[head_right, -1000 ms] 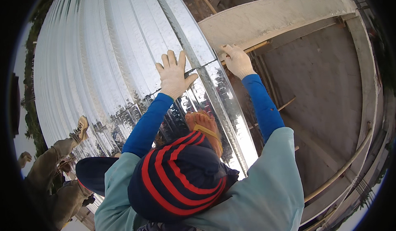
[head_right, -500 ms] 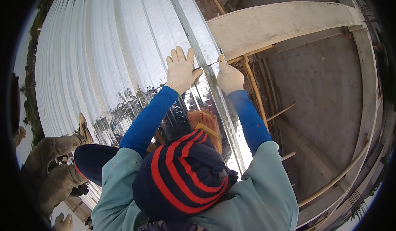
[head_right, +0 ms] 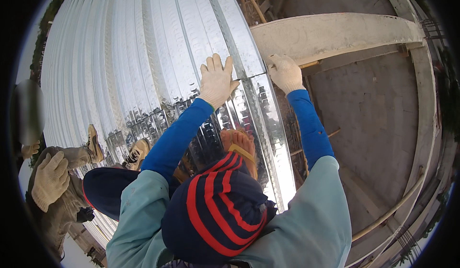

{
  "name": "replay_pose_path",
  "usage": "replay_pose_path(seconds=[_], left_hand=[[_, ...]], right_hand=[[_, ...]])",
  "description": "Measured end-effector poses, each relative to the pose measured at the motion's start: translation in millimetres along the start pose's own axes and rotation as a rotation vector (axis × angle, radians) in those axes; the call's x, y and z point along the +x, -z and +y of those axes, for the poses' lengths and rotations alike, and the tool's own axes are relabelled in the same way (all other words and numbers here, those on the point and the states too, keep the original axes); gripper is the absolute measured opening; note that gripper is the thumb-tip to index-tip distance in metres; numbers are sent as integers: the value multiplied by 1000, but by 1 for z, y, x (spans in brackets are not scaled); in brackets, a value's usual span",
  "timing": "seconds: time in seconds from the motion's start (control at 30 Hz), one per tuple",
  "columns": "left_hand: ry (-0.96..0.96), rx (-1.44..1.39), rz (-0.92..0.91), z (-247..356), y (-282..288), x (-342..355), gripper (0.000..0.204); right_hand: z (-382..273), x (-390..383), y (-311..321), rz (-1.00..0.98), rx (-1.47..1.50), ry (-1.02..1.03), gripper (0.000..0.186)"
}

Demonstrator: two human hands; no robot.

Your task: The person positions and aligns a large corrugated metal sheet on a roof structure, smoothing and adjusting it by hand. Another worker assists by holding and guiding the panel into place.

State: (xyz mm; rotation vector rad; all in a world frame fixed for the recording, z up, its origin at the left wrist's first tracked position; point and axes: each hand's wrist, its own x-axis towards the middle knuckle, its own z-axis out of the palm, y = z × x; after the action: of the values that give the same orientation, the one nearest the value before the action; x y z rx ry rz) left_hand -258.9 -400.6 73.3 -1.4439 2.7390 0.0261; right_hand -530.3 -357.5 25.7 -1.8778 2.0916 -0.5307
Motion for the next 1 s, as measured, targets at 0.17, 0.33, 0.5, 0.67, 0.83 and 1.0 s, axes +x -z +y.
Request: replay_pose_path(seconds=[0.17,0.33,0.5,0.67,0.83,1.0], left_hand=[[36,-36,-86,4,6,2,90],[23,-6,-50,6,10,2,92],[15,32,-32,5,5,1,94],[89,-266,-157,3,-1,-1,89],[106,-445,-241,2,8,-4,71],[62,-307,-119,3,4,-1,87]], right_hand=[[38,43,1,-162,-20,132,40],[39,66,-11,-238,-65,207,44],[39,76,-17,-321,-139,178,48],[31,75,-9,-238,-46,197,47],[25,93,-7,-325,-76,182,47],[31,119,-11,-450,-150,121,41]])
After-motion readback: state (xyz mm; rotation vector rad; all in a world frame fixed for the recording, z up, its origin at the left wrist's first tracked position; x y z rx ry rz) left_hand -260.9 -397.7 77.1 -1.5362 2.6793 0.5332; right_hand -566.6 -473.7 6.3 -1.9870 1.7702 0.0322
